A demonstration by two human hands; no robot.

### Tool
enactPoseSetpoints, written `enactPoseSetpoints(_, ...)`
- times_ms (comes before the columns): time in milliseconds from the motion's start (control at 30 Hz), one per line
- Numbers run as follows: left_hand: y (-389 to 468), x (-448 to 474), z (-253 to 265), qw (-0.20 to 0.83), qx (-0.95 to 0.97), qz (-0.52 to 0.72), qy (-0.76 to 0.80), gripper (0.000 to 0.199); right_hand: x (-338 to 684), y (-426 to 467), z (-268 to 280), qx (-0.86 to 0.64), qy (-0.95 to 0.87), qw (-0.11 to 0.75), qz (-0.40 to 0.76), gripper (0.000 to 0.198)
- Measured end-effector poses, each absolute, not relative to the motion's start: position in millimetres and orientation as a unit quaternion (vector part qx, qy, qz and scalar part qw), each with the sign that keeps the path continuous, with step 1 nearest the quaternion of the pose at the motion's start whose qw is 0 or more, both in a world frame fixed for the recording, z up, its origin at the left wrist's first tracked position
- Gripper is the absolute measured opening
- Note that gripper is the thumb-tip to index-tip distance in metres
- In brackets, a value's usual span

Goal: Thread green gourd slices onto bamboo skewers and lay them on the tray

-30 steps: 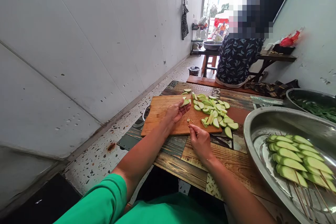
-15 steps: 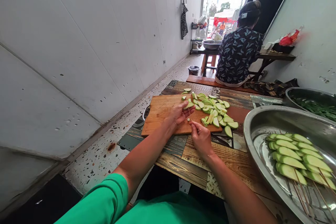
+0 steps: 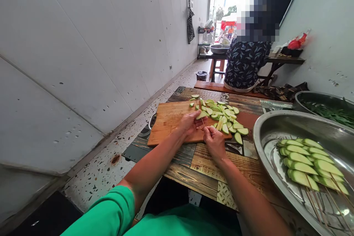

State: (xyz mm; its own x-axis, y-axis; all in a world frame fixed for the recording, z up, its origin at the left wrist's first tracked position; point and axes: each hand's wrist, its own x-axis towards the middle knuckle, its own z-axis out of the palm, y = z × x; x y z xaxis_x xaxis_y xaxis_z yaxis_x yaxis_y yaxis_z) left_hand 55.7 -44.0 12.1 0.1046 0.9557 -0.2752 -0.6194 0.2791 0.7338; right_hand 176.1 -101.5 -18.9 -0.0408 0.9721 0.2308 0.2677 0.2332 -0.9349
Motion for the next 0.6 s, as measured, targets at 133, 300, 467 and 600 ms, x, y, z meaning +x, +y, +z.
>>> enactPoseSetpoints(133, -38.0, 46.8, 12.3, 0.689, 0.213, 0.568, 0.397, 0.008, 173.4, -103.4, -22.2, -0.485, -0.655, 0.467, 0.342, 0.036)
enactPoseSetpoints(300, -43.4, 58.6, 9.5, 0.716, 0.214, 0.516, 0.419, 0.007, 176.5, -100.5, -25.6, -0.501, -0.678, 0.456, 0.283, 0.029)
enactPoseSetpoints(467, -45.4, 65.4, 5.5, 0.701, 0.279, 0.494, 0.431, 0.013, 179.7, -95.4, -22.7, -0.509, -0.663, 0.486, 0.257, 0.030)
enactPoseSetpoints(600, -31.7, 55.3, 4.1, 0.478, 0.487, 0.531, 0.502, 0.017, 188.9, -90.0, -22.9, -0.549, -0.598, 0.535, 0.235, 0.035)
